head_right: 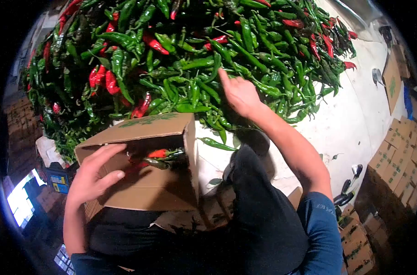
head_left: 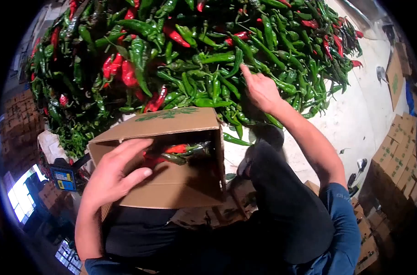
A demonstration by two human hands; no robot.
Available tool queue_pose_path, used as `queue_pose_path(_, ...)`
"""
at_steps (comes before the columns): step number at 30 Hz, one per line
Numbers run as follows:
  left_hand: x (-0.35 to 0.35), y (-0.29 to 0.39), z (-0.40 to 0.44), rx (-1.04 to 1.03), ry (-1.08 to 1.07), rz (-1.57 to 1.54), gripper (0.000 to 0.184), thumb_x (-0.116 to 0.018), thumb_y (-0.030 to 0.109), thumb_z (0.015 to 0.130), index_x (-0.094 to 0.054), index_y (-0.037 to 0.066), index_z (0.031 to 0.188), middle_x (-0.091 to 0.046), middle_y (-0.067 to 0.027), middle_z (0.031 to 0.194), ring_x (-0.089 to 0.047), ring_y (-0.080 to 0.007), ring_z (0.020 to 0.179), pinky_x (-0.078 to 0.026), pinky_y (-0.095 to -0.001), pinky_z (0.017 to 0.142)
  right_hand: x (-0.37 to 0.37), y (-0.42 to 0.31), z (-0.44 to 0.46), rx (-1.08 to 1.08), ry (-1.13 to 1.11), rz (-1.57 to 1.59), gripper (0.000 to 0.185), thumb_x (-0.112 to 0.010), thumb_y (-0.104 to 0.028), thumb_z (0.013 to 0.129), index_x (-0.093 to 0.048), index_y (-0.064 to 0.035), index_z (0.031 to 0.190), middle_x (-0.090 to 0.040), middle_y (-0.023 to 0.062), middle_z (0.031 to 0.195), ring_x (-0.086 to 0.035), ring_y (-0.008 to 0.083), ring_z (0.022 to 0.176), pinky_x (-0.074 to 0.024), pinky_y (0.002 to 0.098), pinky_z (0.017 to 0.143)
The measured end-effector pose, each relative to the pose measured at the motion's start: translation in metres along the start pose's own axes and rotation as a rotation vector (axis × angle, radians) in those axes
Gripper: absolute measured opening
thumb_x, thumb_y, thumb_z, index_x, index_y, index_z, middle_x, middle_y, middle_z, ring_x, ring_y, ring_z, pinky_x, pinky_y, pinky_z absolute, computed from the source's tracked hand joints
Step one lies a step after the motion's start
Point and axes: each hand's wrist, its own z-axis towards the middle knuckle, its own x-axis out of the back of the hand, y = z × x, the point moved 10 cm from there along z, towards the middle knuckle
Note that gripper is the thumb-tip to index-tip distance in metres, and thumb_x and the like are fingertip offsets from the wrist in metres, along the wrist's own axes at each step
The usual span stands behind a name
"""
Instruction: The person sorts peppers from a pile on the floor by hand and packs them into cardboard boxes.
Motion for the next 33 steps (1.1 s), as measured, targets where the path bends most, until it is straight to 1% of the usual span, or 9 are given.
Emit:
queue_pose_path(4,-0.006,-0.014,0.006,0.021,-0.026,-0.011,0.054,-0.072,0.017,0.085,-0.055,-0.001,0.133,-0.061,-0.0205,0.129,-0.058,-0.0347,0.121,-0.044,-0.0386,0.104,-0.017,0.053,-0.052,-0.328,0.008,0.312,0.076,-0.07,-0.015,0.083,-0.031,-0.003,0.147,-0.066,0.0207,0.094,-0.064,0.0416,0.089,-0.0528,0.0476,0.076)
queue_pose_path(9,-0.016,-0.013,0.016,0.054,-0.088,0.005,0.053,-0.072,0.016,0.084,-0.055,-0.002,0.132,-0.061,-0.0204,0.127,-0.058,-0.0355,0.12,-0.043,-0.0388,0.104,-0.017,0.065,-0.078,-0.379,0.07,0.517,0.031,-0.065,-0.014,0.087,-0.062,-0.0004,0.115,-0.069,0.0232,0.094,-0.066,0.0419,0.09,-0.0535,0.0455,0.082)
queue_pose_path(13,-0.015,-0.015,0.015,0.083,-0.065,0.0,0.056,-0.072,0.02,0.082,-0.056,-0.002,0.132,-0.061,-0.0202,0.128,-0.058,-0.0345,0.121,-0.042,-0.039,0.105,-0.03,0.083,-0.087,-0.496,0.1,0.673,0.022,-0.064,-0.017,0.086,-0.067,-0.0026,0.102,-0.069,0.0213,0.095,-0.067,0.0409,0.088,-0.0527,0.0489,0.08)
queue_pose_path(18,-0.01,-0.002,0.013,0.045,-0.04,-0.014,0.056,-0.074,0.019,0.082,-0.057,-0.001,0.131,-0.061,-0.0196,0.13,-0.057,-0.0345,0.123,-0.042,-0.0379,0.105,0.014,0.052,-0.066,-0.346,0.257,0.201,0.038,-0.072,-0.027,0.085,-0.06,-0.002,0.111,-0.066,0.0182,0.101,-0.066,0.0359,0.092,-0.0547,0.0438,0.077)
queue_pose_path(21,-0.007,0.013,0.011,0.018,-0.039,-0.003,0.056,-0.075,0.02,0.082,-0.057,-0.002,0.13,-0.06,-0.0205,0.132,-0.057,-0.0356,0.124,-0.042,-0.0385,0.105,-0.005,0.031,-0.037,-0.29,0.131,-0.046,0.028,-0.068,-0.017,0.083,-0.056,-0.0029,0.103,-0.061,0.0172,0.097,-0.066,0.0363,0.082,-0.0541,0.0492,0.075)
queue_pose_path(24,-0.001,0.022,0.003,-0.01,0.001,0.004,0.056,-0.075,0.022,0.082,-0.058,-0.002,0.13,-0.058,-0.0216,0.134,-0.056,-0.0367,0.124,-0.042,-0.0396,0.105,-0.011,0.047,-0.04,-0.407,0.025,0.08,0.026,-0.065,-0.01,0.081,-0.055,-0.0013,0.104,-0.064,0.0194,0.097,-0.068,0.0371,0.082,-0.0549,0.0488,0.072)
queue_pose_path(26,0.004,0.021,-0.005,-0.004,0.019,0.02,0.059,-0.074,0.024,0.081,-0.057,-0.004,0.13,-0.058,-0.023,0.135,-0.055,-0.0373,0.126,-0.04,-0.0413,0.107,-0.01,0.063,-0.051,-0.403,0.07,0.412,0.029,-0.059,-0.005,0.082,-0.058,0.0056,0.109,-0.069,0.0236,0.092,-0.072,0.032,0.083,-0.0575,0.0433,0.068)
queue_pose_path(29,0.012,0.014,-0.015,0.025,0.044,0.042,0.062,-0.073,0.028,0.081,-0.056,-0.006,0.131,-0.057,-0.0243,0.136,-0.054,-0.0371,0.129,-0.038,-0.0421,0.109,-0.033,0.058,-0.083,-0.613,-0.266,1.559,0.02,-0.053,0.003,0.088,-0.06,0.0028,0.107,-0.068,0.0088,0.093,-0.069,0.0168,0.081,-0.0592,0.0318,0.068)
queue_pose_path(33,0.016,0.006,-0.019,0.058,0.081,0.032,0.064,-0.071,0.033,0.084,-0.055,-0.006,0.133,-0.056,-0.0232,0.138,-0.052,-0.0359,0.13,-0.037,-0.0418,0.11,-0.009,0.041,-0.098,-0.456,-0.241,1.955,0.023,-0.056,0.002,0.087,-0.057,0.0051,0.109,-0.069,0.0147,0.099,-0.071,0.0237,0.083,-0.0611,0.0333,0.073)
